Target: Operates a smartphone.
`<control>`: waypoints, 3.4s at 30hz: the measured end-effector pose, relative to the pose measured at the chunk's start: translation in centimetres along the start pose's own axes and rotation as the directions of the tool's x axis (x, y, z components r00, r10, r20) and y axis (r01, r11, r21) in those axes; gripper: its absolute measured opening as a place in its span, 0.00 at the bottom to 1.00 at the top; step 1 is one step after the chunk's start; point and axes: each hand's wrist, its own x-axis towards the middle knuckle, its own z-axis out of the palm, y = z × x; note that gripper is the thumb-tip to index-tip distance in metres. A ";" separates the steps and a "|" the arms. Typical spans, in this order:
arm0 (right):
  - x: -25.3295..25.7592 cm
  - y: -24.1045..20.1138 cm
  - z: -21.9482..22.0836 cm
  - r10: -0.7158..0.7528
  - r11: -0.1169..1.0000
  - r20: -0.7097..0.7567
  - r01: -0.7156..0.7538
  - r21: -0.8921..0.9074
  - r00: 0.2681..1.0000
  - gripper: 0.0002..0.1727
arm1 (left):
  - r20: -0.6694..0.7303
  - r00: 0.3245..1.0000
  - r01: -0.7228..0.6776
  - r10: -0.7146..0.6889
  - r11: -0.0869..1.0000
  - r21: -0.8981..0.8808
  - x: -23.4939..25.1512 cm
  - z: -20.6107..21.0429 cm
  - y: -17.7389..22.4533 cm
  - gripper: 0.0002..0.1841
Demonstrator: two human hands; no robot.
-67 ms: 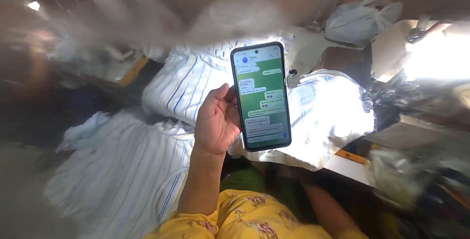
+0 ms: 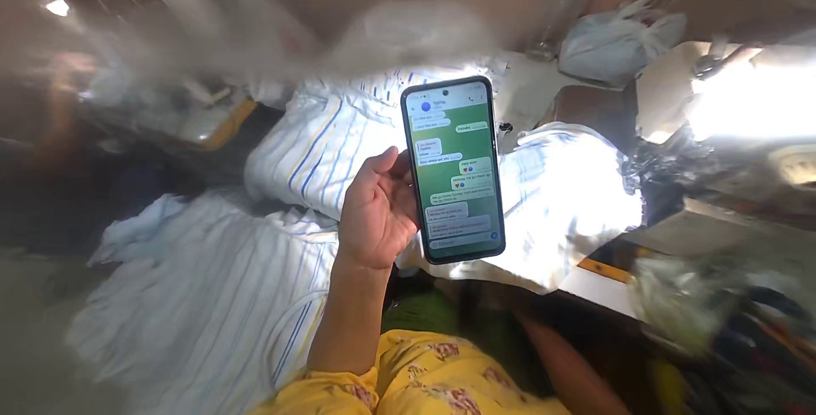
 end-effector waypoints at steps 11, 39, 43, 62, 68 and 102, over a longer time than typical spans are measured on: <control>-9.1 3.9 3.7 -0.656 0.355 -0.710 0.935 0.008 0.256 0.19 | 0.075 0.997 -0.022 0.028 0.997 -0.080 -2.1 -0.8 0.6 0.26; -12.2 -4.6 -3.9 -0.433 -0.122 -0.841 0.903 0.413 0.326 0.35 | 0.014 1.000 -0.001 0.001 0.998 -0.063 -2.6 -0.6 -0.3 0.27; -11.3 -4.4 -5.1 -0.518 -0.208 -0.797 0.858 0.469 0.310 0.34 | -0.021 1.000 -0.025 0.024 0.998 -0.058 -2.3 -0.8 0.1 0.27; 0.5 -1.9 -12.6 -0.590 -0.296 -0.679 0.665 0.686 0.437 0.33 | 0.082 0.946 -0.319 0.315 0.843 0.434 8.3 -7.1 -5.8 0.34; 1.7 -1.4 -12.4 -0.645 -0.362 -0.668 0.622 0.694 0.370 0.29 | 0.196 0.926 -0.376 0.321 0.821 0.430 8.2 -10.0 -7.8 0.36; 1.5 -2.1 -11.6 -0.555 -0.344 -0.695 0.635 0.692 0.457 0.20 | 0.186 0.815 -0.523 0.549 0.559 0.644 7.7 -9.9 -9.3 0.43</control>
